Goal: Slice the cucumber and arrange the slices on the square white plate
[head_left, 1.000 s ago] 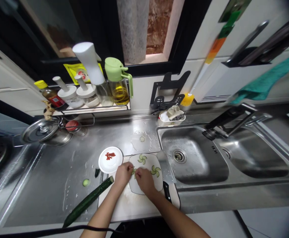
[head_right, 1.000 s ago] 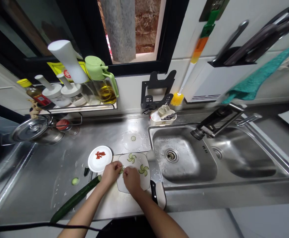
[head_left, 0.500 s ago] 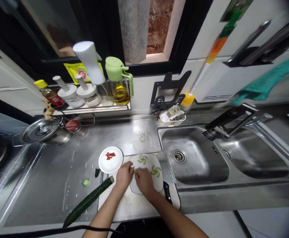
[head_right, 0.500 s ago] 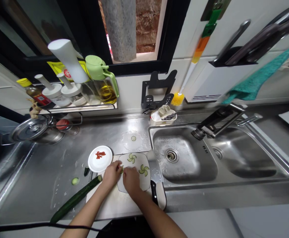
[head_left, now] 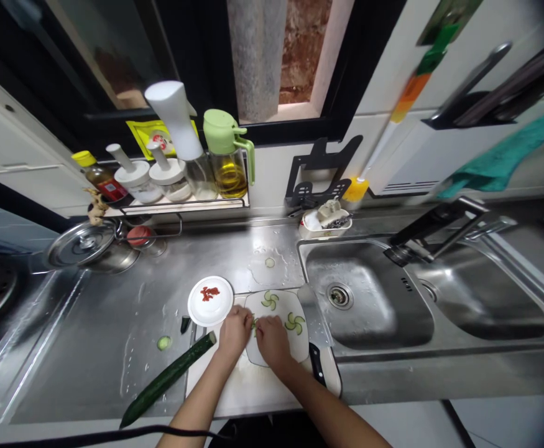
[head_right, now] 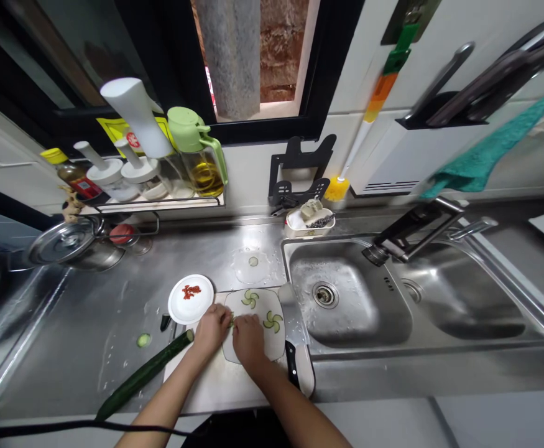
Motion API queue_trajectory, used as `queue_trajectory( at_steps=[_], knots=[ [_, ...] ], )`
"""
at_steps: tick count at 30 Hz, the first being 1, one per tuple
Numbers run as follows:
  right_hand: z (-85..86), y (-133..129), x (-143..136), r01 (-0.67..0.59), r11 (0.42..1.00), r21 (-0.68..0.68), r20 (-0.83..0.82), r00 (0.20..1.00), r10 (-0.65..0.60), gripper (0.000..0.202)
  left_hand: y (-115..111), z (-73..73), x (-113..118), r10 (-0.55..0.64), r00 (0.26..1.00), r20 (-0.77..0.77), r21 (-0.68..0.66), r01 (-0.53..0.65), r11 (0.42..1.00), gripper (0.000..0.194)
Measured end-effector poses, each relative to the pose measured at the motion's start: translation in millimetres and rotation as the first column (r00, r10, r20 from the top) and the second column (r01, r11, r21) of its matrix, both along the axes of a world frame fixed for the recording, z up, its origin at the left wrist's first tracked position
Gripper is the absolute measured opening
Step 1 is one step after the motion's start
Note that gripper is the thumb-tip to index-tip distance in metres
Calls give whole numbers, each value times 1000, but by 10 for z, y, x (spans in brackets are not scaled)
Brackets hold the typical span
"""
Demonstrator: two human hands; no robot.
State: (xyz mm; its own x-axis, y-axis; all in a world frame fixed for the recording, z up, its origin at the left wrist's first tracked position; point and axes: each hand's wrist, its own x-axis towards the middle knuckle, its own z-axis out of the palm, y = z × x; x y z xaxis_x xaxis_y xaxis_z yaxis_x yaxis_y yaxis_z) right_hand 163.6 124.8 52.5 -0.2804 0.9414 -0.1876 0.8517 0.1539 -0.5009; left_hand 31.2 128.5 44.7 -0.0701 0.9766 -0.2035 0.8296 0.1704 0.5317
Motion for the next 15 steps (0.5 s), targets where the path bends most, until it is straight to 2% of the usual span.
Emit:
queue_trajectory(
  at_steps=[4, 7, 9, 11, 13, 15],
  knots=[
    [3, -4, 31, -27, 1000, 11, -17, 999, 27, 17, -2, 37, -38, -17, 996, 89, 27, 15, 1000, 19],
    [7, -20, 89, -48, 999, 20, -36, 998, 48, 17, 1, 99, -165, 23, 989, 144, 60, -32, 998, 21],
    [9, -43, 138, -51, 998, 25, -47, 998, 52, 18, 8, 139, -319, 104, 988, 117, 59, -111, 992, 23],
    [8, -74, 186, -49, 998, 28, -56, 997, 50, 19, 22, 164, -514, 225, 974, 16, 36, -226, 974, 24],
    [6, -111, 223, -46, 998, 31, -62, 997, 48, 18, 40, 168, -712, 344, 935, -83, 8, -345, 939, 23],
    [0, -145, 247, -48, 998, 33, -68, 996, 50, 19, 62, 151, -872, 406, 903, -142, -19, -413, 911, 23]
  ],
)
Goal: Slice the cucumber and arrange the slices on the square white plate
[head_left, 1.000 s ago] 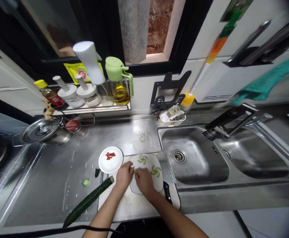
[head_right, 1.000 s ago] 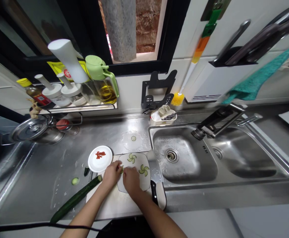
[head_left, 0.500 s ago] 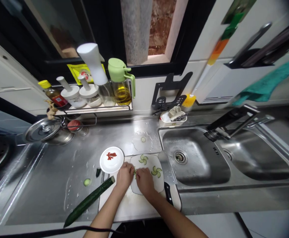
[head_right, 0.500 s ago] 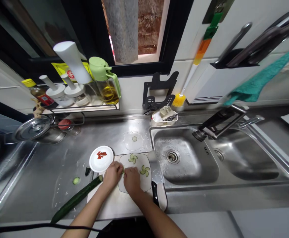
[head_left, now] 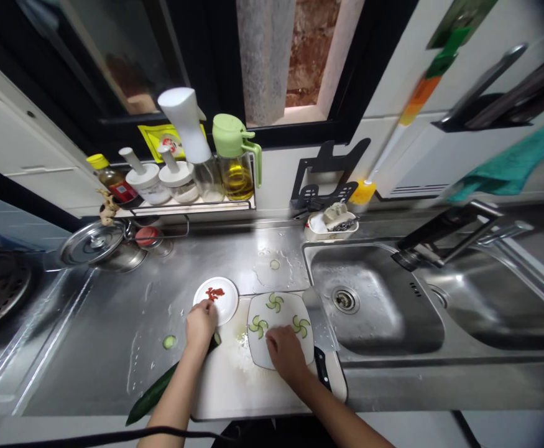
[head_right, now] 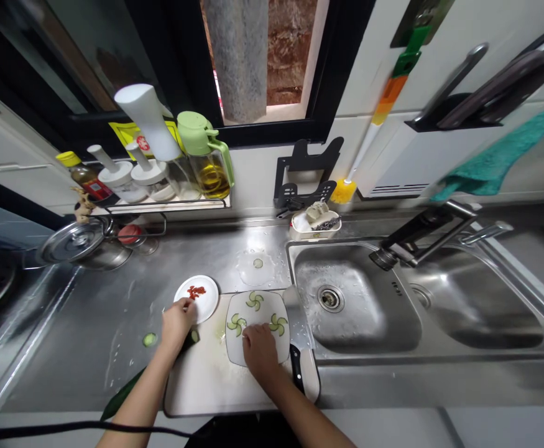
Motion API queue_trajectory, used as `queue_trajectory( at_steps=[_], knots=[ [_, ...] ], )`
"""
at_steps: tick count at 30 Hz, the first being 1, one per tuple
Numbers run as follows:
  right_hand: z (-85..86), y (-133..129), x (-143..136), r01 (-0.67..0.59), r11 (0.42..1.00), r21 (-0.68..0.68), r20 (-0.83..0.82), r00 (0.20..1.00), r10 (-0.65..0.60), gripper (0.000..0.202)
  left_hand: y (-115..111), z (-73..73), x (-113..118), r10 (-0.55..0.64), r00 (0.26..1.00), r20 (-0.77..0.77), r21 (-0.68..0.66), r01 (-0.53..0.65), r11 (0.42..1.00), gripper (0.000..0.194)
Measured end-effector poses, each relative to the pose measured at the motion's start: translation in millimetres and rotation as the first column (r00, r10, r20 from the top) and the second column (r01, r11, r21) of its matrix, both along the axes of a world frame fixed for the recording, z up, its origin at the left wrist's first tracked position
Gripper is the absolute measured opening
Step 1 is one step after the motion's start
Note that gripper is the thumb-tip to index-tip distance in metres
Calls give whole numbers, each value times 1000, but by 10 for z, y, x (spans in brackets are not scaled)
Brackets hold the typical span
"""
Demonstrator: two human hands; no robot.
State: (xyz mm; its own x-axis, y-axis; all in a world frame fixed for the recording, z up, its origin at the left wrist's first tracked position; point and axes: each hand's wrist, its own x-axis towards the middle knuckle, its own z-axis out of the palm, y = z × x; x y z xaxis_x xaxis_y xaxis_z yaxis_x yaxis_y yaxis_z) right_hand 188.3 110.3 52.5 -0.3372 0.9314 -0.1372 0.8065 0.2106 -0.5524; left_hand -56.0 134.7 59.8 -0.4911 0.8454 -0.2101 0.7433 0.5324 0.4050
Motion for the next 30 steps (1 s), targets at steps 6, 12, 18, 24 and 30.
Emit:
queue_trajectory(
  at_steps=[6, 12, 18, 24, 30],
  knots=[
    [-31, -53, 25, -16, 1000, -9, -13, 1000, 15, 19, 55, -84, -139, 30, 998, -48, -39, -32, 999, 24],
    [-23, -52, 48, 6, 1000, -27, -17, 1000, -7, 19, 84, -92, -121, 31, 997, -75, -60, -35, 998, 28],
    [-16, -53, 64, -9, 999, -34, -15, 1000, 9, 18, 106, -66, -120, 22, 995, -95, -79, -29, 996, 26],
    [-4, -53, 83, -19, 1000, -14, -12, 1000, 19, 18, 20, -44, -130, 56, 998, -40, -16, -57, 998, 22],
    [-28, -43, 81, -13, 1000, -15, -20, 1000, 13, 18, -181, 69, 124, 46, 998, 51, 80, -50, 996, 21]
  ],
)
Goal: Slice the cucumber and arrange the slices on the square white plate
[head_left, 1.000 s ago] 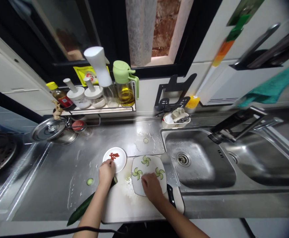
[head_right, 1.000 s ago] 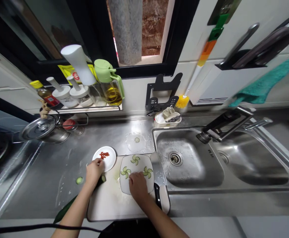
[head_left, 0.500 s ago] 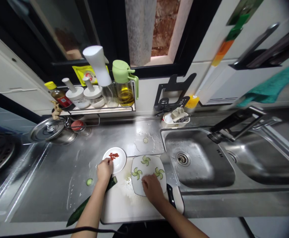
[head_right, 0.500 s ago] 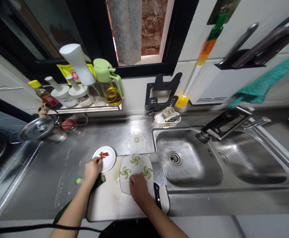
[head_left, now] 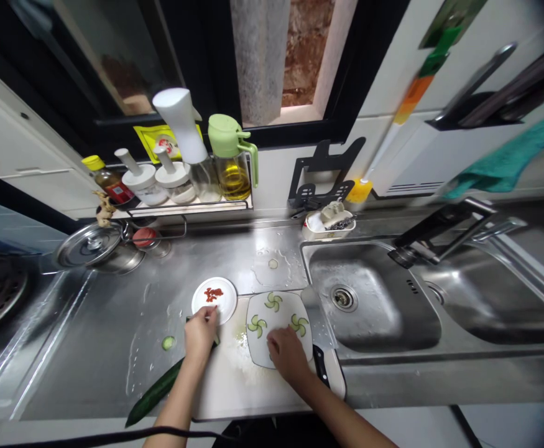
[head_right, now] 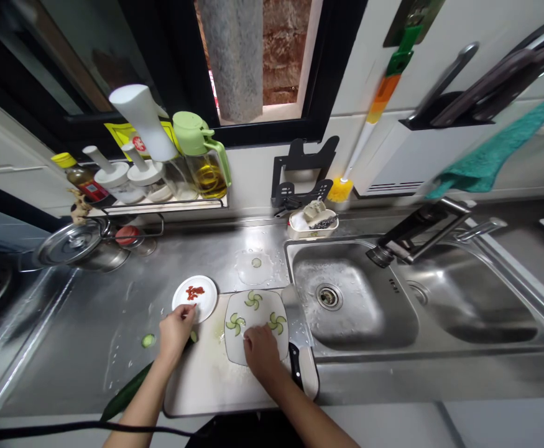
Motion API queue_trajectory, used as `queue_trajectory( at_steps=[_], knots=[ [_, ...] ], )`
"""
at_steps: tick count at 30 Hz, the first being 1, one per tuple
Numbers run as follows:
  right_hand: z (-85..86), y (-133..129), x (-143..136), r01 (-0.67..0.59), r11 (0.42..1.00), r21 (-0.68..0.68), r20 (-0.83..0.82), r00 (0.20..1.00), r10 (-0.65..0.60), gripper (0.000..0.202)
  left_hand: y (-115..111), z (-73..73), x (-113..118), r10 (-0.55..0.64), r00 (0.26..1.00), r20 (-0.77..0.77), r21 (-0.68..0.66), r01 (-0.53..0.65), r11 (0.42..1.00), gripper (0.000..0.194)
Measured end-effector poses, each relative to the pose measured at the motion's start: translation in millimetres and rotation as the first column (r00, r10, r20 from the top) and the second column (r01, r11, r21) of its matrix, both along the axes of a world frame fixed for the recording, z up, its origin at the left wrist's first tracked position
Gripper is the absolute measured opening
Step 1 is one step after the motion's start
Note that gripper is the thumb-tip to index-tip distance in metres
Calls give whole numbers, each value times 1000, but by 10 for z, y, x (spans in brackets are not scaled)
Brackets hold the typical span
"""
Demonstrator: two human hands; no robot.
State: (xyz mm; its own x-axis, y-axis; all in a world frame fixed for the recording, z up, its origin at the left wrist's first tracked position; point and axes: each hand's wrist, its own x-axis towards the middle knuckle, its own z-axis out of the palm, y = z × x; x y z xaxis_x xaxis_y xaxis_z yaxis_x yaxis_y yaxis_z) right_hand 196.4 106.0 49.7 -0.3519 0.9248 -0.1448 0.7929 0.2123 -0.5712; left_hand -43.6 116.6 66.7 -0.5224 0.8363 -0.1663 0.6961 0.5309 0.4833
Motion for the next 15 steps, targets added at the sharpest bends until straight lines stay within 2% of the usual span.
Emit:
queue_trajectory(
  at_steps=[5, 8, 11, 15],
  knots=[
    [-26, 35, -25, -2, 1000, 2, -8, 1000, 2, 17, -143, 67, 523, -127, 980, 150, 85, 116, 990, 27],
    [-27, 69, -43, 0, 1000, 4, -12, 1000, 0, 16, -186, 44, 773, -227, 961, 160, 109, 211, 971, 26],
    [-23, 103, -65, 1, 1000, 9, -21, 1000, 0, 16, -200, -9, 909, -266, 947, 179, 109, 249, 962, 23],
    [-4, 139, -102, -3, 1000, 15, -41, 999, 3, 21, -187, -77, 980, -269, 947, 176, 91, 257, 962, 20]
  ],
)
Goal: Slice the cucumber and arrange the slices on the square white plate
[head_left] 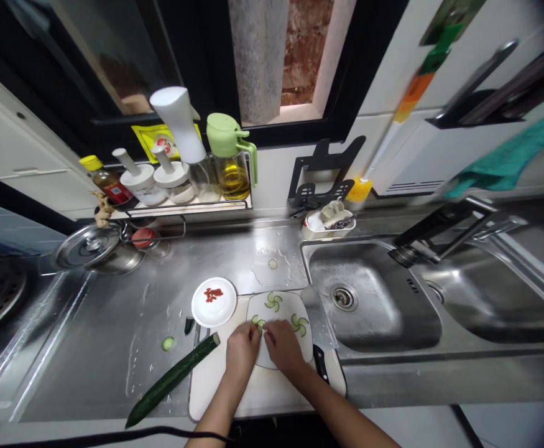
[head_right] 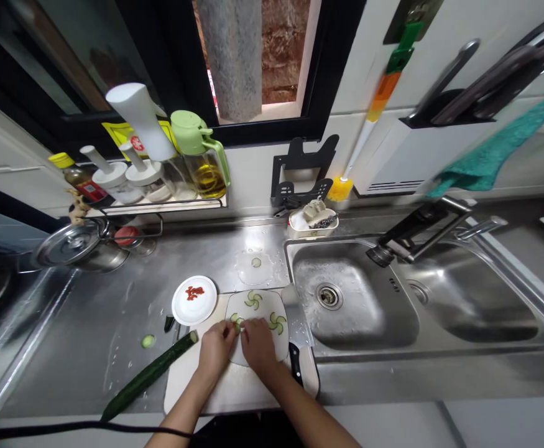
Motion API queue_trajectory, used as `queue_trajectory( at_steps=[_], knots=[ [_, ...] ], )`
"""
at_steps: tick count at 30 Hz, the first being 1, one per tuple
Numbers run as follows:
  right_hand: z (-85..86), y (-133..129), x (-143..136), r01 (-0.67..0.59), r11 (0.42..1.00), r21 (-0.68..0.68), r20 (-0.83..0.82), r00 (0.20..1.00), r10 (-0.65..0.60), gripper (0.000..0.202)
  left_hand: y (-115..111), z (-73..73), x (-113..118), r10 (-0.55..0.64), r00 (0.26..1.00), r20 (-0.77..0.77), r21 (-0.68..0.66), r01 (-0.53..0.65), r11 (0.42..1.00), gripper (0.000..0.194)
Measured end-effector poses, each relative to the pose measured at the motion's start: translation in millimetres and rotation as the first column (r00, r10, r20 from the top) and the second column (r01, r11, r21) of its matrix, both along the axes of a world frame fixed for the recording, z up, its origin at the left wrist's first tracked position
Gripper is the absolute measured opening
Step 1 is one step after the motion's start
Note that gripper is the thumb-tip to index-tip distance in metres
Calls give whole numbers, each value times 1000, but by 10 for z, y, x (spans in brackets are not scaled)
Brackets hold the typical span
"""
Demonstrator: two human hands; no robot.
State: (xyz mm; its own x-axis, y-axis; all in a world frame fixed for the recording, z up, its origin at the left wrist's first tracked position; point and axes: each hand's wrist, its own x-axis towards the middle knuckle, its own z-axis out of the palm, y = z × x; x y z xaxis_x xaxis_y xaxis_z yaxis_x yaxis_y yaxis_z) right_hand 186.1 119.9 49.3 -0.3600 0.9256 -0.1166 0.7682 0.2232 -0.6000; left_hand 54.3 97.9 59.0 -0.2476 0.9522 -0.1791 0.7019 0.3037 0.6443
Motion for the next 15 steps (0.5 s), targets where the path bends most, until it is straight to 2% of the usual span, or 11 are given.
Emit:
queue_trajectory(
  at_steps=[8, 15],
  knots=[
    [43, 36, -49, -17, 1000, 2, -31, 999, 17, 28, 38, -65, 20, -27, 998, -53, -44, 24, 999, 19],
    [-7, 52, -65, -46, 999, -21, -2, 999, 46, 29, 43, -60, 15, -48, 997, -67, -29, 46, 999, 18]
  ],
)
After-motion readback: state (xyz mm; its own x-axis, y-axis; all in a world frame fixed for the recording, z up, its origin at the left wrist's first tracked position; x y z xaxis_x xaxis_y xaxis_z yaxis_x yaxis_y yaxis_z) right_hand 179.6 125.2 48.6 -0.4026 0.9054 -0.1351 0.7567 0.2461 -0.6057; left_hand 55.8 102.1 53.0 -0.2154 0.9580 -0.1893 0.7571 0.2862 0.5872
